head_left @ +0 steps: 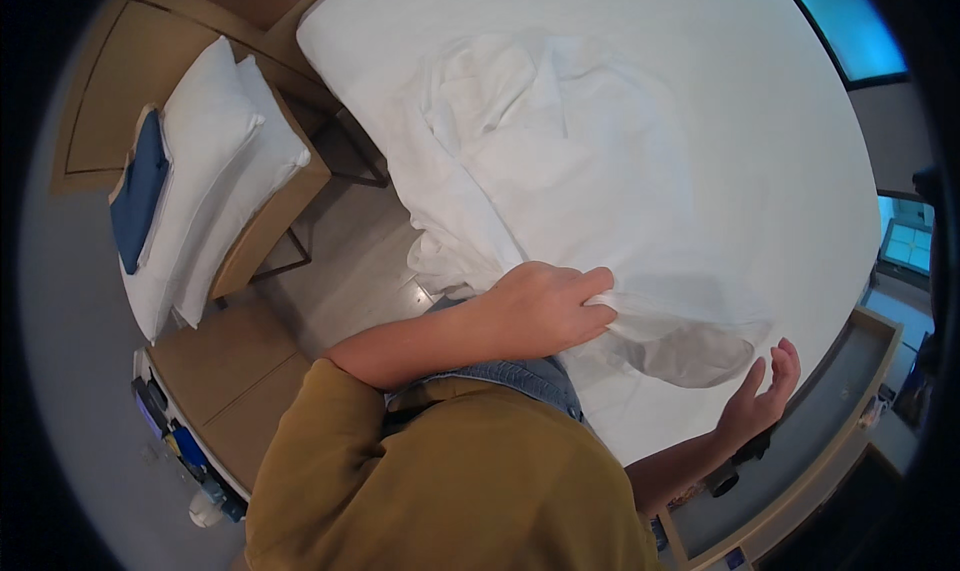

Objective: The person repeatedly lifts, shakes, and smooths a white bed sheet on a mattress, attempting to align and fold it. The person uses both hands to manipulate the sheet, occasionally lifting it to adjust its position.

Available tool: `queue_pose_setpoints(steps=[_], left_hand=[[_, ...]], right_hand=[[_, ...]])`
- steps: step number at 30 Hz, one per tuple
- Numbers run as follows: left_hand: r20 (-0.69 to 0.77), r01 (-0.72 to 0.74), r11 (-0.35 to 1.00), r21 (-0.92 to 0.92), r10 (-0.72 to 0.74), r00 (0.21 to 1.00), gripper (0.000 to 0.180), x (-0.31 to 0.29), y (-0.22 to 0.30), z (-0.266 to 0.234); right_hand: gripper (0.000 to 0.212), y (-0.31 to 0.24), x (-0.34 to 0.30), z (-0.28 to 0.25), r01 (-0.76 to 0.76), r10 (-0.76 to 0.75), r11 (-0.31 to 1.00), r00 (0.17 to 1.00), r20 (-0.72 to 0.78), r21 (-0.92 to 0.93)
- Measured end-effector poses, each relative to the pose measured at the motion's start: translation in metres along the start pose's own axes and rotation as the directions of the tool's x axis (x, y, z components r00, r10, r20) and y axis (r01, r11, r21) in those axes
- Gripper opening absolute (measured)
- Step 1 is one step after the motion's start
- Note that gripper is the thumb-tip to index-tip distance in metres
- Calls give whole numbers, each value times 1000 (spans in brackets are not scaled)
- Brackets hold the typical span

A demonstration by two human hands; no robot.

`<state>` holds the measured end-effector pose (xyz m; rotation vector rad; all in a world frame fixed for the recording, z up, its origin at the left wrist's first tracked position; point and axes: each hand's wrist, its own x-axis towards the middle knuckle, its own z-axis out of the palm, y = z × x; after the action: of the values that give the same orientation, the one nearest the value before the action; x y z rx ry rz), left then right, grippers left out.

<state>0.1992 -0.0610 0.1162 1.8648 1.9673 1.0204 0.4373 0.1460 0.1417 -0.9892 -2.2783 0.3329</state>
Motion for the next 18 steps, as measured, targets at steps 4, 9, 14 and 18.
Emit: queue_pose_setpoints(steps=[4,9,14,18], left_hand=[[-85,26,997,-77,-33,996,14,-12,-3,18],[-269,-58,994,-95,31,963,17,-26,-5,14],[-365,213,970,119,-157,918,30,-73,-22,13],[-461,500,857,122,-397,793,32,-116,-43,27]], right_hand=[[57,-71,-16,24,-14,-254,779,907,336,627],[44,-117,-17,72,85,-375,887,706,601,453],[20,-120,-16,73,-115,-315,838,697,644,534],[18,-126,-13,67,-305,-181,745,763,621,593]])
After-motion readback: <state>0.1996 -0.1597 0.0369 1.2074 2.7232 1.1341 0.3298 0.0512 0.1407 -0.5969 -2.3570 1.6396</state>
